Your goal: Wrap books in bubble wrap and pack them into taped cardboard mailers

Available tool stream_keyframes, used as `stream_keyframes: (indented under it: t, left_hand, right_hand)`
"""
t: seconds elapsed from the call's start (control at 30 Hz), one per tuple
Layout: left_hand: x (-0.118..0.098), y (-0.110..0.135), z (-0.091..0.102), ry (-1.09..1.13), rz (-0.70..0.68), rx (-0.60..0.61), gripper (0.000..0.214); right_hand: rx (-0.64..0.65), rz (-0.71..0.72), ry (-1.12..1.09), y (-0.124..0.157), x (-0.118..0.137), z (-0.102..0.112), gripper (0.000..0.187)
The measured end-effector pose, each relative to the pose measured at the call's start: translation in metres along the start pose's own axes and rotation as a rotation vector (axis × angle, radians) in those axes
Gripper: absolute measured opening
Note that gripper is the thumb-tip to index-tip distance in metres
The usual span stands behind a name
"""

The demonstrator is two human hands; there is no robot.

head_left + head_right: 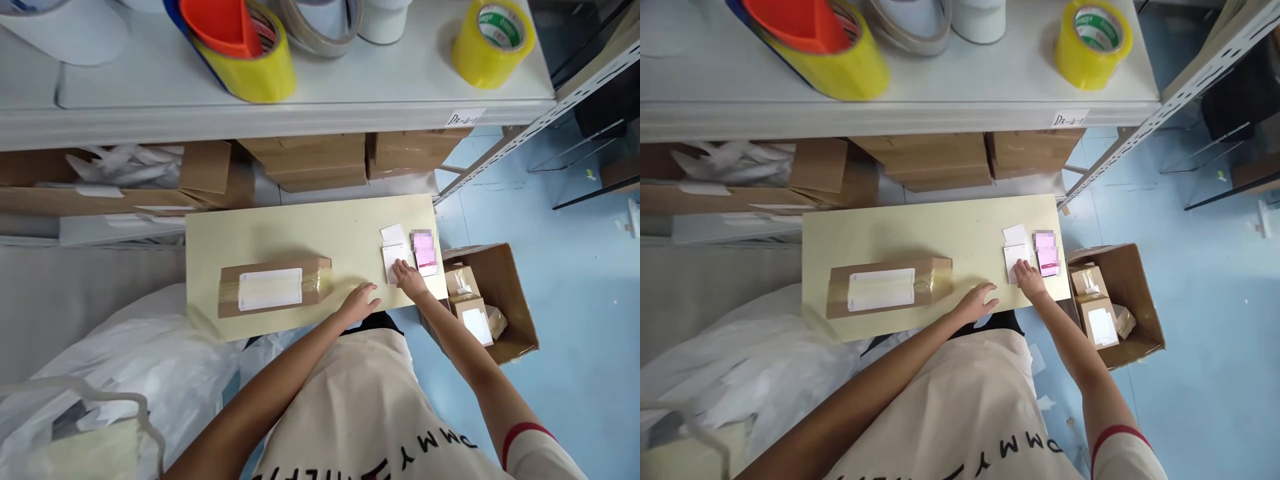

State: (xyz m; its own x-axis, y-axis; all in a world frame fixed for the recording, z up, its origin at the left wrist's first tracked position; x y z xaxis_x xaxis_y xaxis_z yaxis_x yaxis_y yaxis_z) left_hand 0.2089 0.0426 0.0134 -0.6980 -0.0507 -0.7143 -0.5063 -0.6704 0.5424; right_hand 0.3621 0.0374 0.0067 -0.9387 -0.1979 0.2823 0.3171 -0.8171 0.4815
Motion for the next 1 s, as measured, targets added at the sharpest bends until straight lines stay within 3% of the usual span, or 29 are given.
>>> stream_keyframes:
  t: [0.1, 0.23, 0.43, 0.53, 0.87, 1.0]
  left_hand:
    - [0.004, -0.016, -0.010, 0.155, 0.130, 0.010, 0.034]
    - [0.006, -0.028, -0.015, 0.462, 0.292, -0.018, 0.032]
    - [-0.006, -0.034, -0.017, 0.892, 0.499, 0.015, 0.050]
    - [-0.014, -0.036, -0.016, 0.989, 0.564, 0.006, 0.046]
    - [-0.020, -0.041, -0.003, 0.885, 0.398, -0.275, 0.060]
    - [-0.019, -0.041, 0.000, 0.945, 0.423, -0.286, 0.056]
  right_hand:
    - [0.006, 0.066, 0.013, 0.004, 0.002, 0.006, 0.039]
    - [0.026, 0.056, 0.019, 0.006, -0.004, 0.011, 0.033]
    - [-0.134, 0.141, 0.053, 0.008, 0.001, 0.028, 0.029]
    - [-0.205, 0.181, 0.078, 0.013, 0.004, 0.033, 0.032]
    - [-0.454, 0.248, -0.001, 0.033, 0.013, 0.037, 0.028]
    - [-0.503, 0.289, 0.021, 0.036, 0.021, 0.038, 0.028]
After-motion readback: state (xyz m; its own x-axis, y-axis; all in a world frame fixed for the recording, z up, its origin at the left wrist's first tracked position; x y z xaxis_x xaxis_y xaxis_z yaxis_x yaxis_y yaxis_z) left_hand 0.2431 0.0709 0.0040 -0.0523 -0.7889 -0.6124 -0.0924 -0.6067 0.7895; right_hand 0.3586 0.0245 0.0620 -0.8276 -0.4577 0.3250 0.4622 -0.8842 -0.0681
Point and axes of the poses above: each hand's wrist, its own y-axis away from the middle knuckle, its own z-axis out of the back of the hand, x = y × z, the point moved 8 cm from there along -y, towards the middle knuckle, and after that the axes turned 8 degrees about z, right-handed, at the moved point
